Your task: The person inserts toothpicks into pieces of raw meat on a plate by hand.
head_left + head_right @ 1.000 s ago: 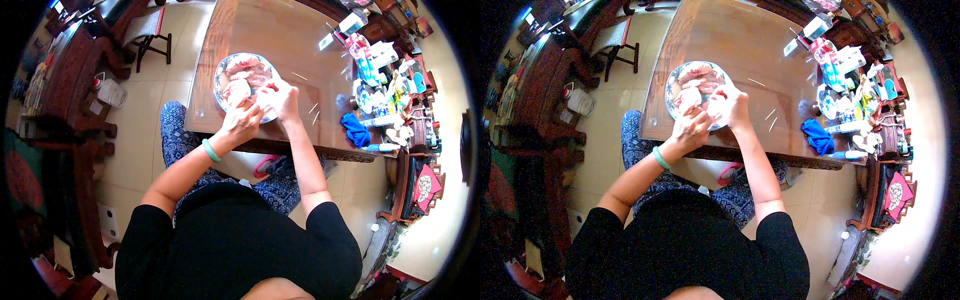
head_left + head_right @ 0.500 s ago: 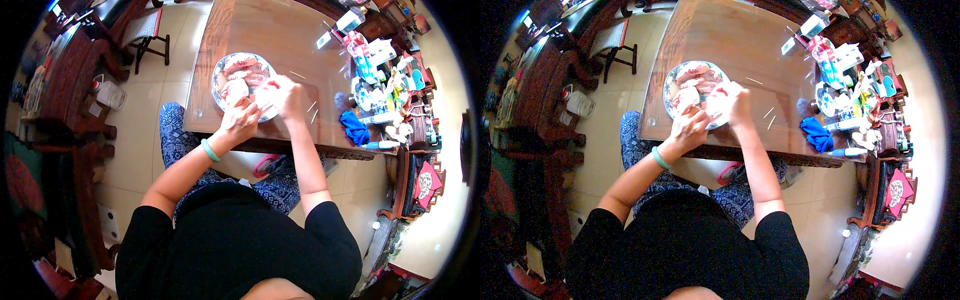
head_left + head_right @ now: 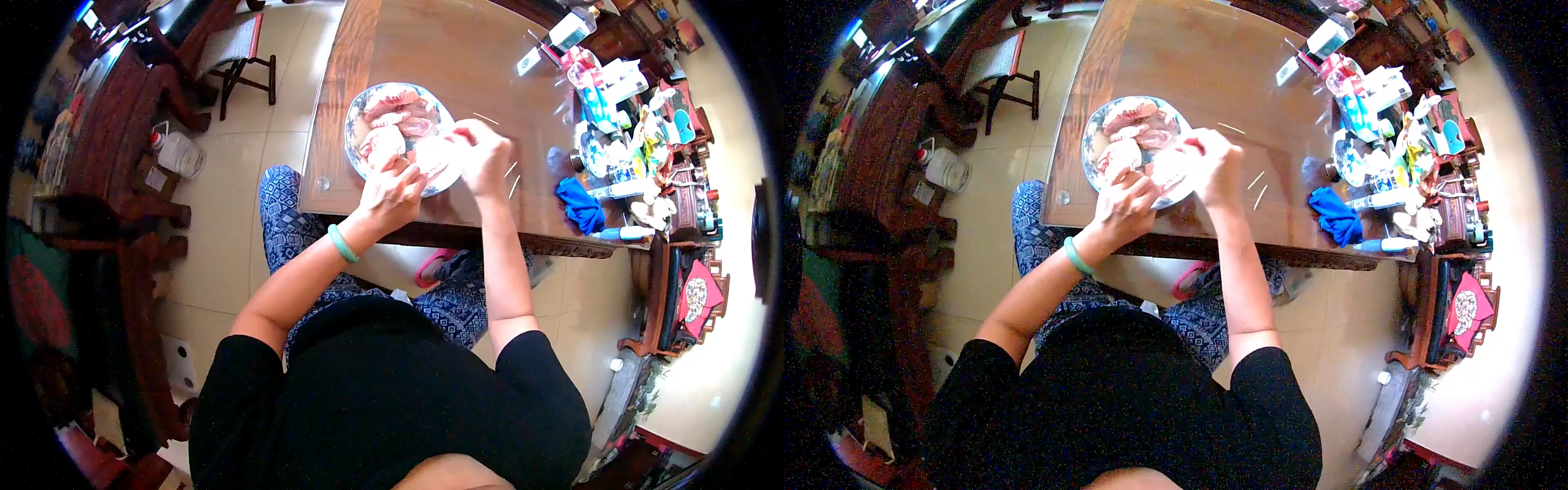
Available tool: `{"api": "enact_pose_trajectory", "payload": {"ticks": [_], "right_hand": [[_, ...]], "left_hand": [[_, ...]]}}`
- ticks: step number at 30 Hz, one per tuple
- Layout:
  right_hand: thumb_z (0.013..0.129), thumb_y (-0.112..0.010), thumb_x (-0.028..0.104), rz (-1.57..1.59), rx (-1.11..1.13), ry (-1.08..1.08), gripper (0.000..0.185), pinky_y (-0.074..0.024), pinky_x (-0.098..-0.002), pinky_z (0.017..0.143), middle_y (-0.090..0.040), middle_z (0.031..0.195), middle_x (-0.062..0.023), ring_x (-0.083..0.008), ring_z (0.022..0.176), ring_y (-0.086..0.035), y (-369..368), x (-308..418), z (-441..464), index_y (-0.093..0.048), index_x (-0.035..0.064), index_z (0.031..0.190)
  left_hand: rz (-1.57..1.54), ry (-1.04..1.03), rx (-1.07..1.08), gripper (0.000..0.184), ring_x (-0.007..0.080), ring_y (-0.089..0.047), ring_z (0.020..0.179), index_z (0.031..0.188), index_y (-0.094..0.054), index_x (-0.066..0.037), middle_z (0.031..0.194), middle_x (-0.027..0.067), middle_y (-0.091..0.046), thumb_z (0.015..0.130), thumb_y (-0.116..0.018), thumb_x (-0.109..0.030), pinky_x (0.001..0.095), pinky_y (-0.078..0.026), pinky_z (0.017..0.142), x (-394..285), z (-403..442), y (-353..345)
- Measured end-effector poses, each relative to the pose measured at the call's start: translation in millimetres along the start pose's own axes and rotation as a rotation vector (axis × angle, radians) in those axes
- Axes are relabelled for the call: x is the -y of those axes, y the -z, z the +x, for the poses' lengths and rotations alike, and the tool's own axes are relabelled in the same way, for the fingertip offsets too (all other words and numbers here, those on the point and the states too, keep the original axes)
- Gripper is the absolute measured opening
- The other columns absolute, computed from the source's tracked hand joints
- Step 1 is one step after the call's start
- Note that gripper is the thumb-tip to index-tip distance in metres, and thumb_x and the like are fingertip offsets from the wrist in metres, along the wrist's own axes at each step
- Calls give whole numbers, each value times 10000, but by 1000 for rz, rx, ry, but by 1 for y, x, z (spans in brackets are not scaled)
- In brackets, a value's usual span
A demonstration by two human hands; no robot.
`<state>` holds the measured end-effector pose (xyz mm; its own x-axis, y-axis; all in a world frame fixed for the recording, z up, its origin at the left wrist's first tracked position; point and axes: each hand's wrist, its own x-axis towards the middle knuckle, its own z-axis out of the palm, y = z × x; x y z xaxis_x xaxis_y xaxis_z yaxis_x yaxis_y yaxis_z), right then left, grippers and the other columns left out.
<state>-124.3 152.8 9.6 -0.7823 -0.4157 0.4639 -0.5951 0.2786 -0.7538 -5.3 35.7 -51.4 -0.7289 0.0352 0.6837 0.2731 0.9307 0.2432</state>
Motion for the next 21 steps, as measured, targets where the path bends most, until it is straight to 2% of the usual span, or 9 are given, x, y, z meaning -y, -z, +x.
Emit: {"api": "enact_pose_trajectory", "payload": {"ticks": [2, 4, 6, 8, 10, 16, 18, 19, 21], "right_hand": [[770, -701, -51, -159, 61, 115, 54, -526, -268, 587, -686, 701, -97, -130, 642, -659, -12, -25, -10, -679, -21, 809], [768, -701, -52, -168, 72, 91, 54, -523, -269, 583, -688, 702, -97, -125, 640, -654, -7, -20, -3, -677, -24, 808], [750, -724, 5, -55, -11, 43, 91, -541, -329, 603, -678, 723, -160, -237, 639, -685, 2, -7, -3, -672, -29, 816], [748, -721, 7, -58, -28, 3, 87, -541, -332, 605, -679, 738, -163, -240, 639, -684, 3, -8, -8, -668, -29, 807], [769, -693, -60, -139, 27, 75, 52, -523, -262, 586, -694, 712, -91, -114, 644, -653, -5, -17, -14, -679, -21, 801], [748, -739, -18, -32, -72, 9, 129, -532, -285, 611, -697, 733, -127, -141, 653, -663, 7, -10, -15, -678, -22, 862], [761, -721, -47, -199, -12, 146, 107, -518, -258, 579, -693, 718, -110, -121, 627, -651, 3, -21, -21, -683, -13, 855], [760, -728, -37, -184, 6, 112, 103, -514, -263, 580, -695, 729, -102, -119, 636, -650, 3, -24, -21, -684, -12, 850], [748, -737, -30, -143, -29, 56, 117, -521, -278, 600, -696, 742, -109, -130, 652, -655, 11, -13, -15, -683, -14, 851]], "left_hand": [[-12, -4, 3, 110, 242, -622, 885, 752, -640, -56, 887, 124, -632, 663, -599, -106, 403, -402, 954, 1, -1, -2], [-11, 11, 2, 109, 244, -622, 881, 752, -638, -57, 896, 127, -634, 662, -601, -106, 403, -404, 951, 2, 0, -4], [-3, -6, 2, 108, 241, -622, 876, 752, -635, -58, 904, 130, -636, 662, -601, -106, 401, -405, 947, 2, -1, -2], [-3, -11, -17, 181, 231, -623, 847, 800, -653, -61, 870, 100, -628, 625, -617, -79, 384, -414, 925, 2, 0, -3], [-4, -20, -37, 265, 220, -624, 818, 849, -671, -63, 837, 71, -621, 587, -632, -52, 367, -423, 903, 2, 1, -3], [0, -21, -20, 268, 222, -626, 824, 848, -667, -62, 854, 78, -623, 582, -636, -54, 370, -422, 907, 1, 2, 0], [-4, -4, -50, 259, 222, -624, 820, 840, -662, -62, 835, 71, -617, 582, -637, -53, 371, -423, 902, 1, 1, -3], [-6, -7, -55, 259, 222, -624, 820, 840, -662, -62, 835, 71, -617, 582, -637, -53, 371, -423, 902, 1, 2, -5], [-37, -6, -19, 103, 257, -611, 870, 724, -633, -50, 876, 117, -618, 636, -602, -95, 414, -408, 941, 3, -1, -5]]}}
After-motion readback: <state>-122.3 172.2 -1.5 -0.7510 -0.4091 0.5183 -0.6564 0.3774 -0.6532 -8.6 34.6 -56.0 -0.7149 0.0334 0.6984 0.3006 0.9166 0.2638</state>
